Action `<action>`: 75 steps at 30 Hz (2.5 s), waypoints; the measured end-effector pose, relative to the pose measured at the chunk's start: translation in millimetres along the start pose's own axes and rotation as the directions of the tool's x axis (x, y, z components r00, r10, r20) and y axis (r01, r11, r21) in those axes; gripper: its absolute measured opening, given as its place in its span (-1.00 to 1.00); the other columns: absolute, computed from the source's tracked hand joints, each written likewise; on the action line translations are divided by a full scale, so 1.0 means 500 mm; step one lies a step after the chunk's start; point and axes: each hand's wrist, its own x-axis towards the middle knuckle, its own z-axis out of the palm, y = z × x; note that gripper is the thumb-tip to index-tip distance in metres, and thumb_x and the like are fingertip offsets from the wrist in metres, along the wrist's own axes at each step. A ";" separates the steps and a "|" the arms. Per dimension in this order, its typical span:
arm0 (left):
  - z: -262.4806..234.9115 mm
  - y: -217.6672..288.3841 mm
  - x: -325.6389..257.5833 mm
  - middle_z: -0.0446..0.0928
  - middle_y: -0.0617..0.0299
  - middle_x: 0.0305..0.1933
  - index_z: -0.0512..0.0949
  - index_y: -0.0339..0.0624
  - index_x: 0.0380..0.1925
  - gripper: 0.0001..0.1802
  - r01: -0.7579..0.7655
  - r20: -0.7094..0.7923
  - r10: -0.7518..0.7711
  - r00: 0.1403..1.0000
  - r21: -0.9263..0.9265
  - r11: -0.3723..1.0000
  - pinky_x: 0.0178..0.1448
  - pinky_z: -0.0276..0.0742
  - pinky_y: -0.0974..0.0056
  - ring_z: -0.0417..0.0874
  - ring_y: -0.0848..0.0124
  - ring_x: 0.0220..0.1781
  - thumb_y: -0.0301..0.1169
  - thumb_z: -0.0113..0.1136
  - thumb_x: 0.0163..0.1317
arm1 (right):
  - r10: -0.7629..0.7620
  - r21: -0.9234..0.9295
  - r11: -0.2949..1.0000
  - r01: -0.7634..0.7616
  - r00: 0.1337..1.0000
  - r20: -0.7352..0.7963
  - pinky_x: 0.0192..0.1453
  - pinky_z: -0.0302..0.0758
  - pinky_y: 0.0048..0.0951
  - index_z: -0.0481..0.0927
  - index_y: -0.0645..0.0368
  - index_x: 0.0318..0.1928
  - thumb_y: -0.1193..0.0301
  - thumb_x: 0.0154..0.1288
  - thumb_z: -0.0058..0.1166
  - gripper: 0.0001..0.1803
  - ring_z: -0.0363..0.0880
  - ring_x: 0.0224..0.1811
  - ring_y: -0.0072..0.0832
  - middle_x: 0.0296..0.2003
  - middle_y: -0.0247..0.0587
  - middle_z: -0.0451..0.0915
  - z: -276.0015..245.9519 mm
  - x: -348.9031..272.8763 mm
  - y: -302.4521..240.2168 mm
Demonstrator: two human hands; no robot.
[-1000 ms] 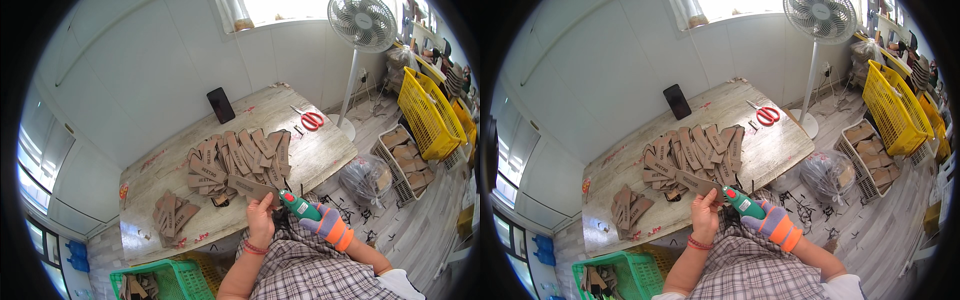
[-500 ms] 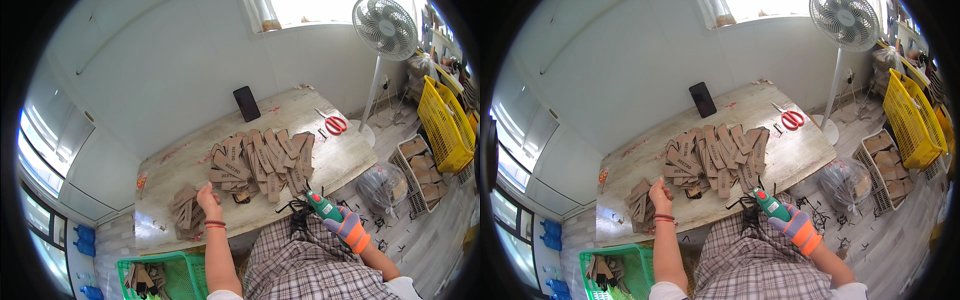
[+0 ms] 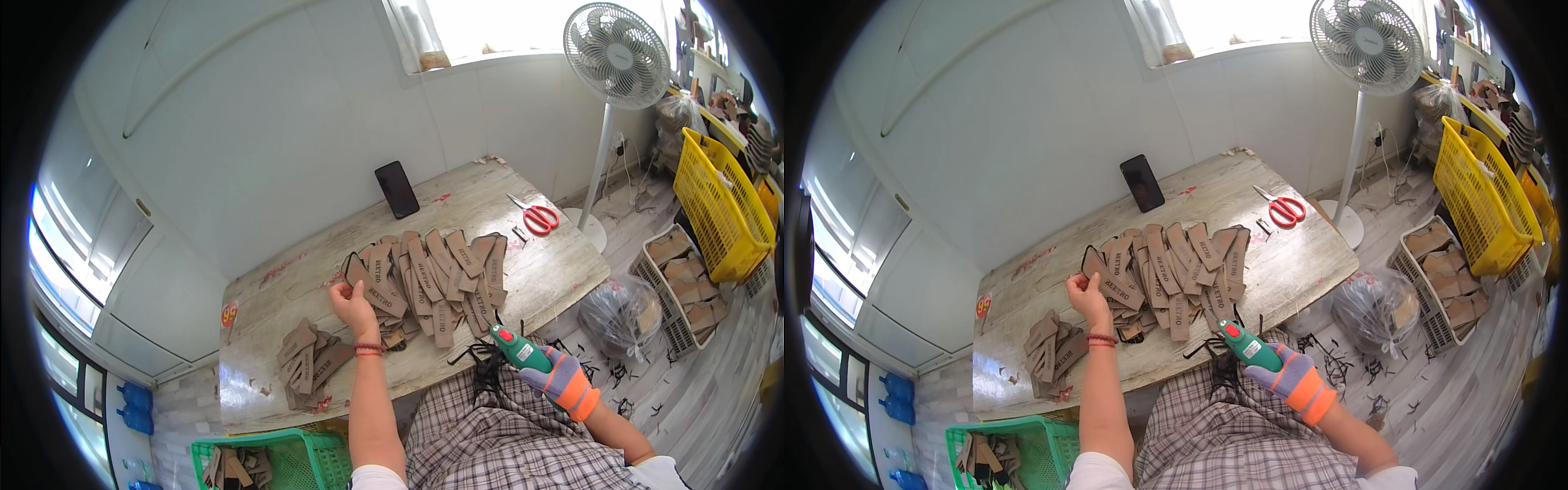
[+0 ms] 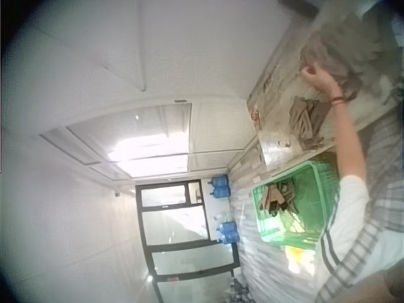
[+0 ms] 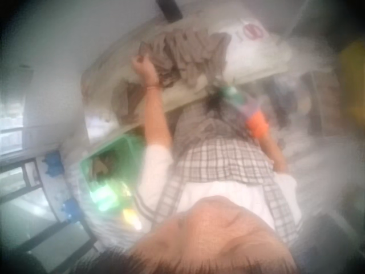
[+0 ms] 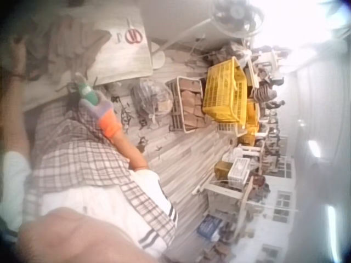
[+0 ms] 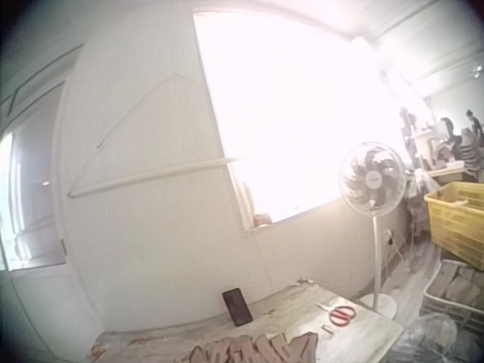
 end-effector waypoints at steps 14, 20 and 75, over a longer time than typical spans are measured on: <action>0.005 0.218 -0.336 0.62 0.30 -0.37 0.59 -0.27 -0.33 -0.96 0.579 0.623 -0.197 0.757 -0.500 0.644 -0.26 0.40 0.47 0.54 0.60 -0.38 -0.53 0.23 0.24 | -0.081 0.040 0.996 0.083 0.996 -0.047 -0.47 0.43 -0.65 0.49 0.27 0.07 0.26 0.11 0.40 -0.42 0.48 -0.52 -0.73 -0.41 -0.40 0.59 0.006 -0.014 -0.054; 0.021 0.214 -0.369 0.63 0.29 -0.36 0.60 -0.26 -0.37 -0.96 0.650 0.683 -0.237 0.691 -0.443 0.618 -0.25 0.44 0.47 0.56 0.57 -0.39 -0.53 0.23 0.25 | -0.084 0.057 0.995 0.087 0.995 -0.060 -0.45 0.43 -0.64 0.46 0.31 0.08 0.29 0.14 0.37 -0.43 0.50 -0.51 -0.71 -0.40 -0.37 0.61 -0.008 -0.017 -0.045; -0.082 0.268 -0.219 0.34 0.39 -0.45 0.59 -0.35 -0.44 -0.87 0.033 0.954 0.033 0.299 -0.045 0.998 -0.28 0.22 0.45 0.31 0.60 -0.39 -0.48 0.31 0.11 | -0.091 -0.236 0.963 0.128 0.982 0.164 -0.34 0.49 -0.61 0.53 0.23 0.09 0.18 0.11 0.39 -0.40 0.53 -0.47 -0.71 -0.41 -0.31 0.65 -0.058 -0.042 -0.056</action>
